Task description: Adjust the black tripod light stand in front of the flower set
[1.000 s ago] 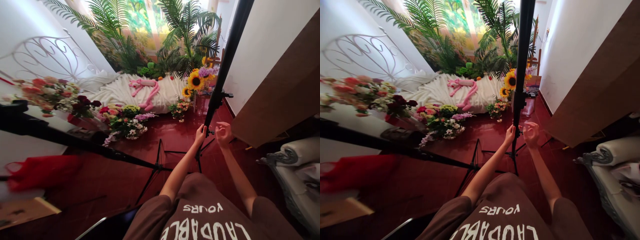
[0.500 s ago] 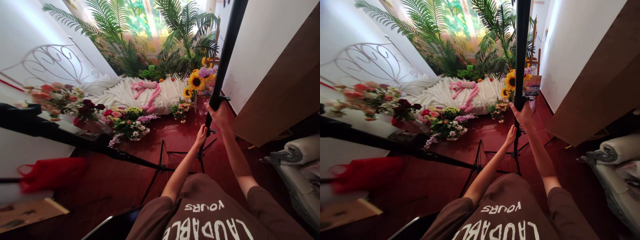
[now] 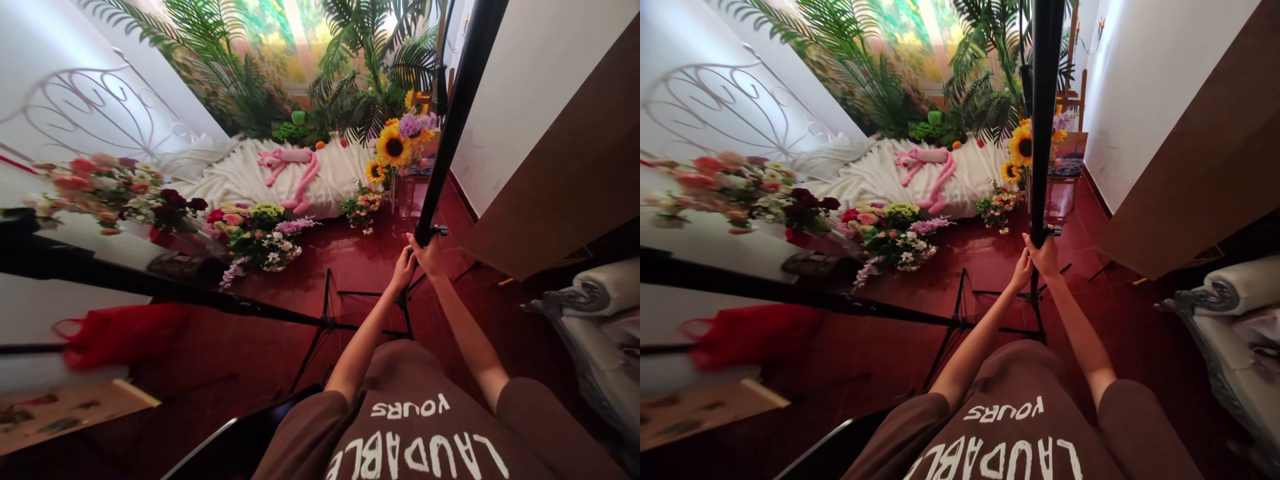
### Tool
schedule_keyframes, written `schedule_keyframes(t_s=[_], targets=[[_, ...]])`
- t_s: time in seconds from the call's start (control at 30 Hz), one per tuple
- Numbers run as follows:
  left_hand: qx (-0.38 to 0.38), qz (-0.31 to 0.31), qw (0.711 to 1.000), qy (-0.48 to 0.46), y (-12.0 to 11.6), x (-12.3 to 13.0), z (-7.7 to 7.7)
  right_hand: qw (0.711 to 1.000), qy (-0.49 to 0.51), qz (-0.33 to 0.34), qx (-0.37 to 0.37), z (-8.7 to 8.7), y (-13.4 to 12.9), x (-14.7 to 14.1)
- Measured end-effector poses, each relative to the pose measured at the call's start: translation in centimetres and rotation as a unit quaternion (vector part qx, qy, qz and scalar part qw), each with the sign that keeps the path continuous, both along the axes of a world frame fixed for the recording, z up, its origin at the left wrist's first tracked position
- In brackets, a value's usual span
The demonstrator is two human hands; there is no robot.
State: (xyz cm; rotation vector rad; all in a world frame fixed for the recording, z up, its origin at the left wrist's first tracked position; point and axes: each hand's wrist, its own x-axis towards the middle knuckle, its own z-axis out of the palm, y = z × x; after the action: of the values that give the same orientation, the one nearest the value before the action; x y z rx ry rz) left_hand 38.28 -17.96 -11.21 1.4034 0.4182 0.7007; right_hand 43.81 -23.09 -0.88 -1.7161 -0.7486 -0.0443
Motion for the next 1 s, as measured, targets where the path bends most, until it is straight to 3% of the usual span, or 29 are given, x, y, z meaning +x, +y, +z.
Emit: schedule_keyframes(t_s=[0.17, 0.33, 0.53, 0.87, 1.0], targets=[[0.009, 0.004, 1.0, -0.005, 0.0, -0.2, 0.0, 0.998, 0.045, 0.042, -0.024, -0.8, -1.2, 0.4], [0.022, -0.002, 1.0, -0.016, -0.1, -0.6, 0.9, 0.995, 0.044, 0.088, -0.022, -2.0, -5.5, 0.8], [0.0, -0.002, 1.0, -0.001, -0.3, -0.6, 1.1, 0.992, 0.076, 0.088, -0.046, -3.7, -9.2, 0.7], [0.021, -0.013, 1.0, -0.01, -0.2, -0.6, 0.6, 0.992, 0.035, 0.073, -0.096, -5.7, -8.2, 1.9], [0.014, -0.019, 1.0, -0.009, -0.3, -0.5, 0.7, 0.991, 0.078, 0.02, -0.108, -6.1, -7.1, 2.5]])
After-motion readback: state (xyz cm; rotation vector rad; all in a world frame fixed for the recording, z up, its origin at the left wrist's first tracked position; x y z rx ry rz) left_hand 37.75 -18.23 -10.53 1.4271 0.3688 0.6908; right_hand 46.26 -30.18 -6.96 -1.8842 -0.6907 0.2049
